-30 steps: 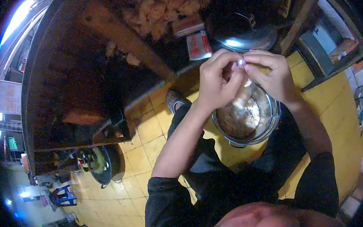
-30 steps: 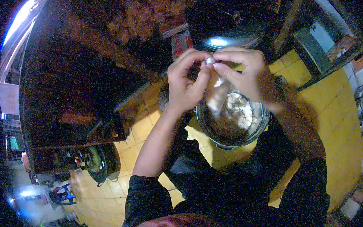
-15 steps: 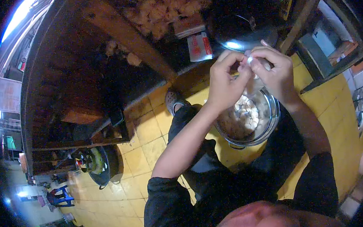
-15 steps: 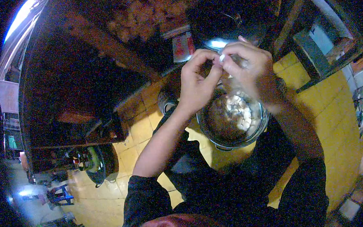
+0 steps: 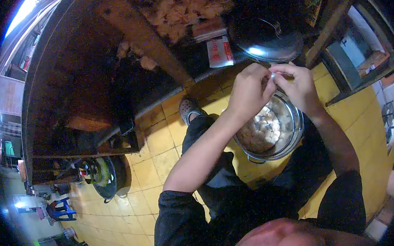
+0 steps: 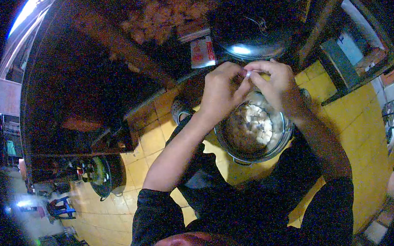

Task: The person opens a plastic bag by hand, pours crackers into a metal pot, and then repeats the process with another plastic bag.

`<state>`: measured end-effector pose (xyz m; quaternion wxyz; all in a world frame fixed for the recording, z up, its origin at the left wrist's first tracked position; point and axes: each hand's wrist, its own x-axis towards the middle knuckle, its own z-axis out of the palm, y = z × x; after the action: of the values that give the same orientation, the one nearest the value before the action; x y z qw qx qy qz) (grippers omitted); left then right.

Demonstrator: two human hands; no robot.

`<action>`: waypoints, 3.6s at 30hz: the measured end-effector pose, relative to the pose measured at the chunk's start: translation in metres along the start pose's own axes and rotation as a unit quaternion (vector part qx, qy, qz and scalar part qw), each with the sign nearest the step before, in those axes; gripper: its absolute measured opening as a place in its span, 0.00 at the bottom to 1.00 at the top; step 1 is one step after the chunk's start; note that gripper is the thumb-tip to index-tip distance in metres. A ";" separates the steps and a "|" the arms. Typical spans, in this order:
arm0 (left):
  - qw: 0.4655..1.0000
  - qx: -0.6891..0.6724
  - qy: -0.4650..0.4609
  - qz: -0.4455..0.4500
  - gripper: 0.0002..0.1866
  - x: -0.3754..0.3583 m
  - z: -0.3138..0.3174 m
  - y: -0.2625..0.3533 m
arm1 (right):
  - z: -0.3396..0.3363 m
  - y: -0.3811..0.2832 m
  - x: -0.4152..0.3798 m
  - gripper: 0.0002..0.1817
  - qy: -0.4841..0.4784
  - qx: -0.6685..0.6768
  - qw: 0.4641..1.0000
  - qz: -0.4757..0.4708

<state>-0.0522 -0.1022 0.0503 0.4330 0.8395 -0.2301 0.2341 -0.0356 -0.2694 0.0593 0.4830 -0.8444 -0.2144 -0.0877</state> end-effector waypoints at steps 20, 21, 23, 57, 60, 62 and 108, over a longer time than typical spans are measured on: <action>0.992 0.016 -0.084 -0.089 0.09 0.004 -0.005 -0.001 | -0.013 0.020 0.009 0.10 -0.211 0.161 0.964 0.026; 0.989 -0.022 -0.091 -0.115 0.08 0.004 -0.008 -0.003 | -0.010 0.025 0.008 0.10 -0.194 0.152 0.969 0.022; 0.983 -0.061 -0.105 -0.140 0.08 0.003 -0.009 -0.009 | -0.005 0.026 0.006 0.09 -0.180 0.158 0.970 0.047; 0.955 -0.170 -0.119 -0.212 0.10 0.002 -0.010 -0.013 | -0.004 0.001 -0.001 0.08 0.014 -0.220 0.952 -0.214; 0.935 -0.192 -0.134 -0.266 0.09 0.000 -0.006 -0.015 | -0.005 0.000 -0.001 0.08 -0.016 -0.203 0.946 -0.252; 0.911 -0.240 -0.133 -0.308 0.08 -0.001 0.000 -0.016 | -0.006 -0.002 0.000 0.08 -0.025 -0.204 0.938 -0.278; 0.984 0.104 -0.075 0.126 0.07 0.008 0.007 -0.010 | -0.013 0.035 0.010 0.08 -0.107 0.246 0.960 0.076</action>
<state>-0.0389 -0.1041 0.0448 0.2916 0.8597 -0.3398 0.2457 -0.0096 -0.2935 0.0424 0.6551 -0.7179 -0.2149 0.0960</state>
